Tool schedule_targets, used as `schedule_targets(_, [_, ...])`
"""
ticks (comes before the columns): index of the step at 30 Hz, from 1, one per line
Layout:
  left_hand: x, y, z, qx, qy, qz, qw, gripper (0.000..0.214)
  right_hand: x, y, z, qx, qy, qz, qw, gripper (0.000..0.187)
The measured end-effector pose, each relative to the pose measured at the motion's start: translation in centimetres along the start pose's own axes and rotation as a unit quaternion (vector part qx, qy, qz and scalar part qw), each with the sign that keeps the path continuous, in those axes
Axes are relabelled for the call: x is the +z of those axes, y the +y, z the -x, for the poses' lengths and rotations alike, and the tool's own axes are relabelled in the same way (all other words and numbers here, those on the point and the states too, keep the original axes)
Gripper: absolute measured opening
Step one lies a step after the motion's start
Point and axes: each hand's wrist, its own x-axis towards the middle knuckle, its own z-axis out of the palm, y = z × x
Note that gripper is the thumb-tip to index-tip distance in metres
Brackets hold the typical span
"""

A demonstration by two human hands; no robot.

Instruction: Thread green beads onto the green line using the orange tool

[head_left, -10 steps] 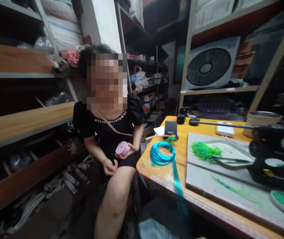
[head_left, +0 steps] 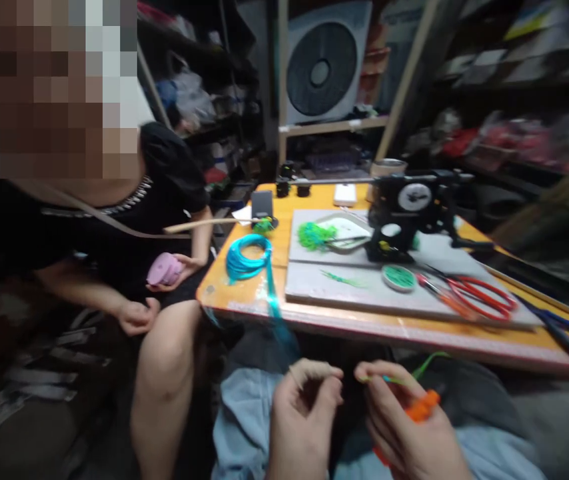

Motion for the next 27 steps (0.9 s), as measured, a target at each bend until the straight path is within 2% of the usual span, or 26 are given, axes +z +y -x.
schedule_targets(3, [-0.3, 0.7, -0.1, 0.005, -0.047, -0.003, 0.999, 0.018, 0.5, -1.4, 0.0, -0.009, -0.019, -0.032, 0.999, 0.034])
schedule_targets(7, [-0.5, 1.4, -0.2, 0.006, -0.115, -0.009, 0.993, 0.008, 0.0, -1.4, -0.4, -0.029, -0.052, -0.035, 0.998, 0.027])
schedule_targets(11, [-0.4, 2.0, -0.2, 0.000, -0.142, -0.011, 0.990, 0.006, -0.7, -0.9, -0.7, -0.026, -0.106, -0.035, 0.993, 0.023])
schedule_targets(15, [-0.7, 1.8, -0.2, -0.049, -0.143, -0.003, 0.989, 0.007, -1.3, -1.0, -0.7, -0.055, -0.101, -0.009, 0.993, 0.022])
schedule_targets(17, [-1.1, 1.3, -0.2, -0.072, -0.134, 0.015, 0.988, 0.013, -1.6, -1.0, -0.8, -0.064, -0.086, 0.014, 0.994, 0.022])
schedule_targets(20, [-1.5, 0.9, -0.3, -0.079, -0.137, 0.054, 0.986, 0.027, -2.1, -0.9, -1.0, -0.054, -0.105, 0.041, 0.992, 0.025])
schedule_targets(27, [-1.4, 2.1, -0.2, -0.127, -0.200, 0.135, 0.962, 0.047, -1.7, -1.3, -1.1, 0.014, -0.165, 0.016, 0.986, 0.028])
